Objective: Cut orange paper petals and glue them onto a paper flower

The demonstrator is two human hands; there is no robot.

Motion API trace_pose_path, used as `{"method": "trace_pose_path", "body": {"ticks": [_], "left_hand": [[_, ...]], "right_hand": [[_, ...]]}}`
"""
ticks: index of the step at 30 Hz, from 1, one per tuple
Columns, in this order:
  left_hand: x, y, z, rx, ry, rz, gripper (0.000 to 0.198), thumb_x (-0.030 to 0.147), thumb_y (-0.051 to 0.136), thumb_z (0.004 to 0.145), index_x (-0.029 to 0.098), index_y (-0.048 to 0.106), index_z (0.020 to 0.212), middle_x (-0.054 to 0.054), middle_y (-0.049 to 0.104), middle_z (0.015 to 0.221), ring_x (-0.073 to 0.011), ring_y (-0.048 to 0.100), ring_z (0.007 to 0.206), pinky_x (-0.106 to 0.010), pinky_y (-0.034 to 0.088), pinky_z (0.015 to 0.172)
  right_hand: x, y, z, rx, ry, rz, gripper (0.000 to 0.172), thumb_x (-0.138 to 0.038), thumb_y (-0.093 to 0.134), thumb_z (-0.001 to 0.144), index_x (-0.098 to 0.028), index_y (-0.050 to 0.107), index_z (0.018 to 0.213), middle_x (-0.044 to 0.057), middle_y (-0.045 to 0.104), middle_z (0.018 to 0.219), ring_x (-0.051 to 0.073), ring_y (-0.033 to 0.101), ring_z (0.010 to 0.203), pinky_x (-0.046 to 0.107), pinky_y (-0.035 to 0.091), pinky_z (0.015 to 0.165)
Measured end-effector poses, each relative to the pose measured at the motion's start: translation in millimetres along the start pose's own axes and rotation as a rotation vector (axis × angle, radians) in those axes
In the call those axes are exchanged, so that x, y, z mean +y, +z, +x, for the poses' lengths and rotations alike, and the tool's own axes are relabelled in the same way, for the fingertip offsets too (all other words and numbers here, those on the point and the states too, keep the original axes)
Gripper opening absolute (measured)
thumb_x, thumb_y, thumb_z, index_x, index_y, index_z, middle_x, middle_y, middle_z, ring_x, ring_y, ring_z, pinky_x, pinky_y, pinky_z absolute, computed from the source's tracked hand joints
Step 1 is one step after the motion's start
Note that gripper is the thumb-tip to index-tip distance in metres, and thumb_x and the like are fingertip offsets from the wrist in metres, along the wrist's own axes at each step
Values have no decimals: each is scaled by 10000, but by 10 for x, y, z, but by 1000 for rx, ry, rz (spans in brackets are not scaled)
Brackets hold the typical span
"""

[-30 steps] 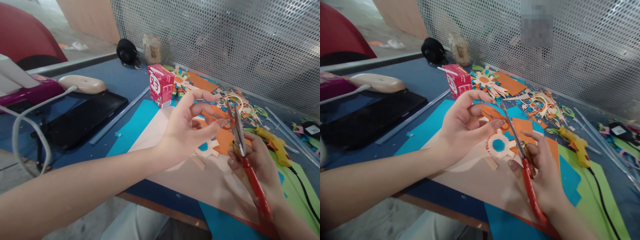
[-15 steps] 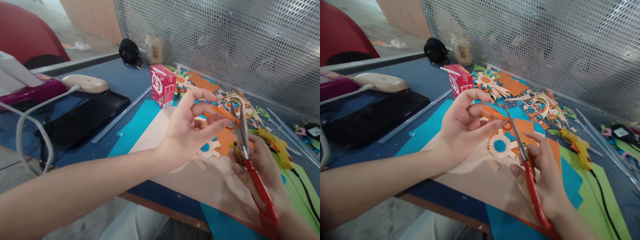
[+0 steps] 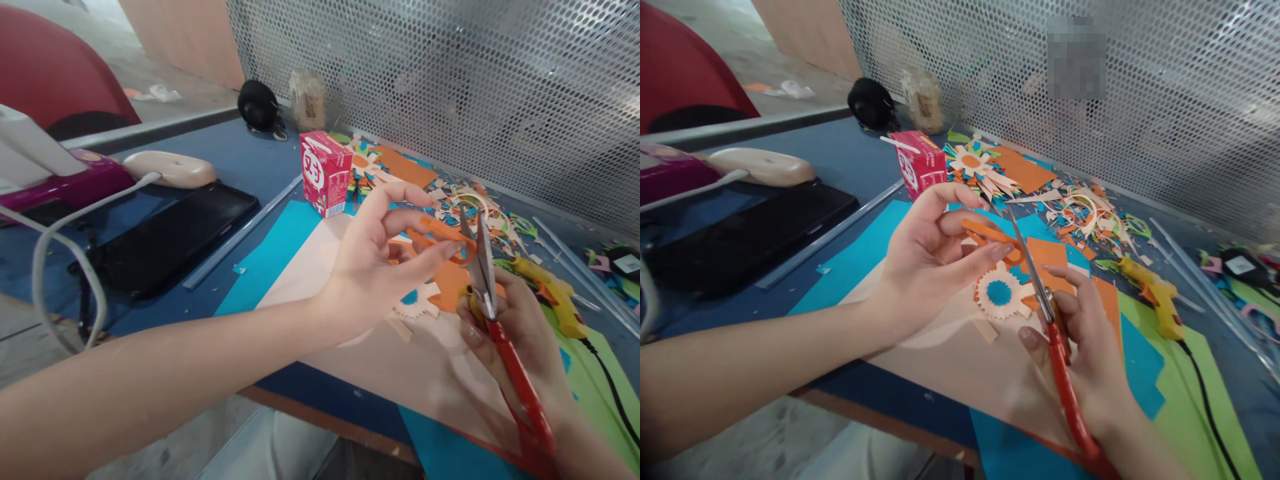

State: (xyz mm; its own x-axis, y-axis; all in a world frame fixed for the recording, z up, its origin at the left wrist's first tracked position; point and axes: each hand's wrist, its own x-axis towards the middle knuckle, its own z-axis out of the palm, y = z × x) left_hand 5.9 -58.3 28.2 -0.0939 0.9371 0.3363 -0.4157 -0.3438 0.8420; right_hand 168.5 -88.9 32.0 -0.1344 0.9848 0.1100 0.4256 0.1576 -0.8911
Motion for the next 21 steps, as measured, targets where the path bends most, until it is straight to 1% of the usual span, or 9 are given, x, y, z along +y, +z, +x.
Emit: {"method": "trace_pose_path", "body": {"ticks": [6,9,13,17,21], "left_hand": [[12,1,-2,-6,-7,-9,347,132,723,673,227,467,889,40,638,747,-127,666,667,-227,539,579],[15,4,-3,-17,-11,-28,339,124,711,683,227,465,891,40,634,746,-126,664,664,-235,542,588],[2,6,-4,-18,-7,-25,332,161,718,691,228,464,893,40,627,729,-133,666,653,-238,533,570],[-9,4,-6,-20,-4,-10,346,185,727,686,232,457,897,36,617,730,-149,678,688,-236,523,570],[-12,2,-8,-21,-22,-44,352,156,717,685,234,453,905,43,616,731,-134,670,681,-227,524,581]], "right_hand": [[45,-23,15,-10,13,-4,459,-360,702,688,-316,471,1082,-68,506,649,86,432,487,184,349,411],[83,-41,30,-21,-8,-6,452,-317,683,704,-303,462,1098,-71,488,637,82,417,475,182,345,401],[108,-54,40,-41,-30,4,442,-312,665,721,-295,457,1110,-67,466,636,82,396,466,181,328,389],[104,-52,36,-48,-30,10,445,-284,661,734,-300,451,1126,-63,479,642,85,415,468,179,343,395],[104,-50,29,-64,-43,25,430,-271,641,752,-308,446,1133,-67,475,630,85,428,469,176,349,407]]}}
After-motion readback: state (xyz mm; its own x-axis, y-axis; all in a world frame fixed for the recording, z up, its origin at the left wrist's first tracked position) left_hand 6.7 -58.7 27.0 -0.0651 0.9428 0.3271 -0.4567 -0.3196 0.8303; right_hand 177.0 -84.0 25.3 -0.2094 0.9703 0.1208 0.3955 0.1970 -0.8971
